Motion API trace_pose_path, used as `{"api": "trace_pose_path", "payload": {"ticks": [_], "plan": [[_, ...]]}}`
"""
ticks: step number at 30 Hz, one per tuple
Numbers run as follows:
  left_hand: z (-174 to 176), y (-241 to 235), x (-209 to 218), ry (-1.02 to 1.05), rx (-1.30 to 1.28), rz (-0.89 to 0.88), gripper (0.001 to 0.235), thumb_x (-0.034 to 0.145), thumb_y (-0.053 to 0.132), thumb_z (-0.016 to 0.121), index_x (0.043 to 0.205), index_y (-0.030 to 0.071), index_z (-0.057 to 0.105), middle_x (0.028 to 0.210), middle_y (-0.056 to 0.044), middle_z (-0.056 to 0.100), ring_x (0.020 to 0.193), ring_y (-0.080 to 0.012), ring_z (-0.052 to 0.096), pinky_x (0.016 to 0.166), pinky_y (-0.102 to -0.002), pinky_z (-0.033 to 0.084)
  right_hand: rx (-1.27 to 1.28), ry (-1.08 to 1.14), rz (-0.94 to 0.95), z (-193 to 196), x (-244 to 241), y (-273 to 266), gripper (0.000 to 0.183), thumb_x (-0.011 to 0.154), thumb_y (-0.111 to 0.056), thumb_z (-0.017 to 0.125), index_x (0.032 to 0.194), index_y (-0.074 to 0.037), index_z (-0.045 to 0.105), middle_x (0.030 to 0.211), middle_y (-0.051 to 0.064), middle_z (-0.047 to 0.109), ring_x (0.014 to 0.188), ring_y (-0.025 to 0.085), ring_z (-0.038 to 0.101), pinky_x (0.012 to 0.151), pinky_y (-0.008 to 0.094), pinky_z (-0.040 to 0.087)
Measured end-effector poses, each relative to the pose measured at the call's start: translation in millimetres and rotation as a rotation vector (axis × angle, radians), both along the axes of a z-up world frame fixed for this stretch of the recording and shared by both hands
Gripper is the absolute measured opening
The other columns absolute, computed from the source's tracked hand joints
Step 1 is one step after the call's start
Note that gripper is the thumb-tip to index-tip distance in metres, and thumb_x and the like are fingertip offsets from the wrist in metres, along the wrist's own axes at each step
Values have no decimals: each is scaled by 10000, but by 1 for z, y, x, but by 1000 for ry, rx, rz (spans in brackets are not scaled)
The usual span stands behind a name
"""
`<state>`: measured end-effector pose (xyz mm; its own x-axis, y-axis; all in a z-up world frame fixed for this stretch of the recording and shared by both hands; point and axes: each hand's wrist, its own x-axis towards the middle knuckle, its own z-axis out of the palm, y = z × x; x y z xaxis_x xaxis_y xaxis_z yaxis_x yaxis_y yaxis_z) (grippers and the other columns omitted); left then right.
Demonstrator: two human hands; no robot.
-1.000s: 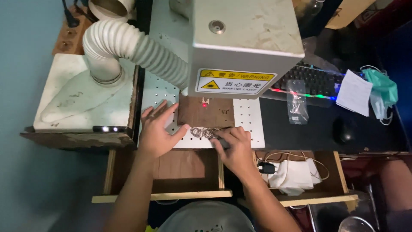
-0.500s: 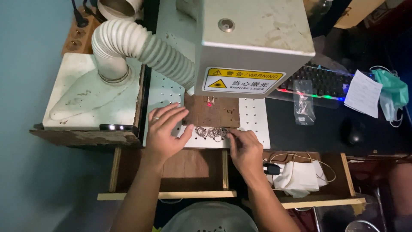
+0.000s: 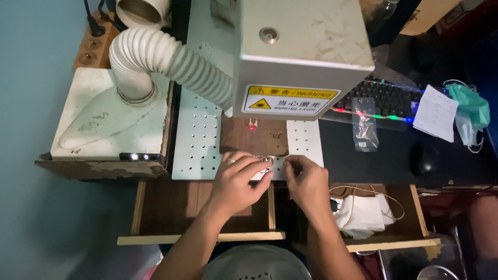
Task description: A person is using a laser engraving machine to mark small jewelry pieces, placing each item on a jig for alignment before the laser fires.
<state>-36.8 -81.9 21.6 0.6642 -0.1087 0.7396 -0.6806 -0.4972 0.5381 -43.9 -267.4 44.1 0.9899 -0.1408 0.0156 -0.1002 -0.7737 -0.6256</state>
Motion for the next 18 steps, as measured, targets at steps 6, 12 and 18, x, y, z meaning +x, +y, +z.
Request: {"api": "trace_pose_path", "payload": {"ticks": [6, 12, 18], "plan": [[38, 7, -5, 206, -375, -360, 123, 879, 52, 772, 1000, 58, 796, 899, -103, 790, 837, -312, 754, 760, -400, 587, 1292, -68, 74, -15, -18, 9, 65, 935, 45, 648, 964, 92, 682, 649, 138, 592, 578, 169, 503, 498, 274, 468], [50, 16, 3, 194, -297, -425, 56, 921, 86, 748, 930, 94, 802, 872, -71, 774, 802, -285, 744, 747, -388, 606, 1530, 338, 124, -3, -2, 11, 139, 902, -42, 661, 958, 84, 645, 660, 160, 602, 562, 171, 553, 436, 256, 450], [34, 25, 10, 188, -80, -147, 60, 924, 77, 732, 950, 98, 781, 825, -46, 768, 736, -236, 724, 686, -334, 592, 724, -359, 384, 3, 9, 25, 165, 836, 45, 777, 998, 18, 790, 751, 124, 736, 680, 175, 649, 688, 341, 568]]}}
